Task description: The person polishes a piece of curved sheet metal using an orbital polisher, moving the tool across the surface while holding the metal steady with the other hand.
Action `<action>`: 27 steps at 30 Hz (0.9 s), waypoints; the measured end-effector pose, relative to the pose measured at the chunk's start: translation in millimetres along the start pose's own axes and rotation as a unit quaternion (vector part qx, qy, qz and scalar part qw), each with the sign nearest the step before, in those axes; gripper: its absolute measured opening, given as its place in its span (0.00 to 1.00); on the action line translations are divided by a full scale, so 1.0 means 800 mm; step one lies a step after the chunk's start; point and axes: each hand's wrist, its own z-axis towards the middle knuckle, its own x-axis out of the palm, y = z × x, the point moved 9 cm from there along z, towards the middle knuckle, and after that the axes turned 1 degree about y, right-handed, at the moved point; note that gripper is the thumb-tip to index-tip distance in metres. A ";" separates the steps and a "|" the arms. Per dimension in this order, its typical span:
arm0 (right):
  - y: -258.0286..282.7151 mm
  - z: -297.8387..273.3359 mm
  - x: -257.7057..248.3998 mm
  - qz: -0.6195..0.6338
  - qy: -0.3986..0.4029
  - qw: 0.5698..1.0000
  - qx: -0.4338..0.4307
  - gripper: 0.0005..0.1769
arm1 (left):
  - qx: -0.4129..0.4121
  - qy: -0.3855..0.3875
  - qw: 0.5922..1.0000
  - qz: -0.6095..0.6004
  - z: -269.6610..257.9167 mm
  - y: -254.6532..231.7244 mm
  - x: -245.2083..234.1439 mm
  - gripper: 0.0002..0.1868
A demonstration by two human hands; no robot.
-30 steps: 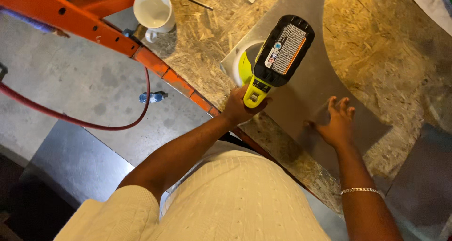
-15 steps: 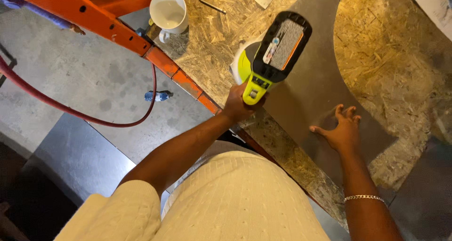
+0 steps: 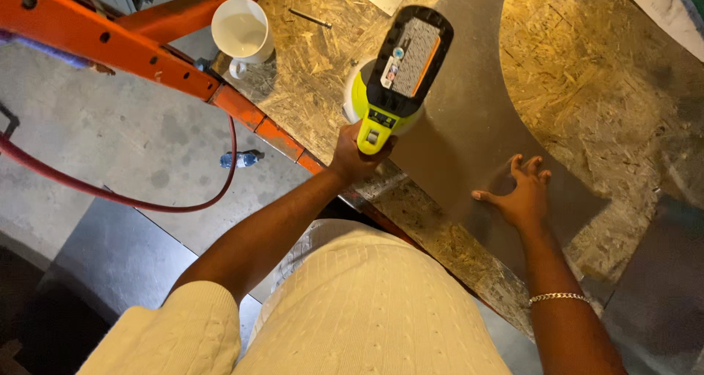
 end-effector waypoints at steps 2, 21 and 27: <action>-0.013 0.006 0.009 0.006 -0.004 1.000 -0.001 0.70 | 0.006 0.017 1.000 0.014 -0.006 0.009 0.006 0.06; -0.086 0.034 0.050 -0.075 0.044 0.996 -0.011 0.73 | -0.016 0.131 0.991 -0.029 -0.055 0.015 0.124 0.14; -0.088 0.033 0.032 -0.070 0.026 0.996 -0.039 0.71 | -0.019 0.116 0.993 0.016 -0.043 -0.003 0.099 0.12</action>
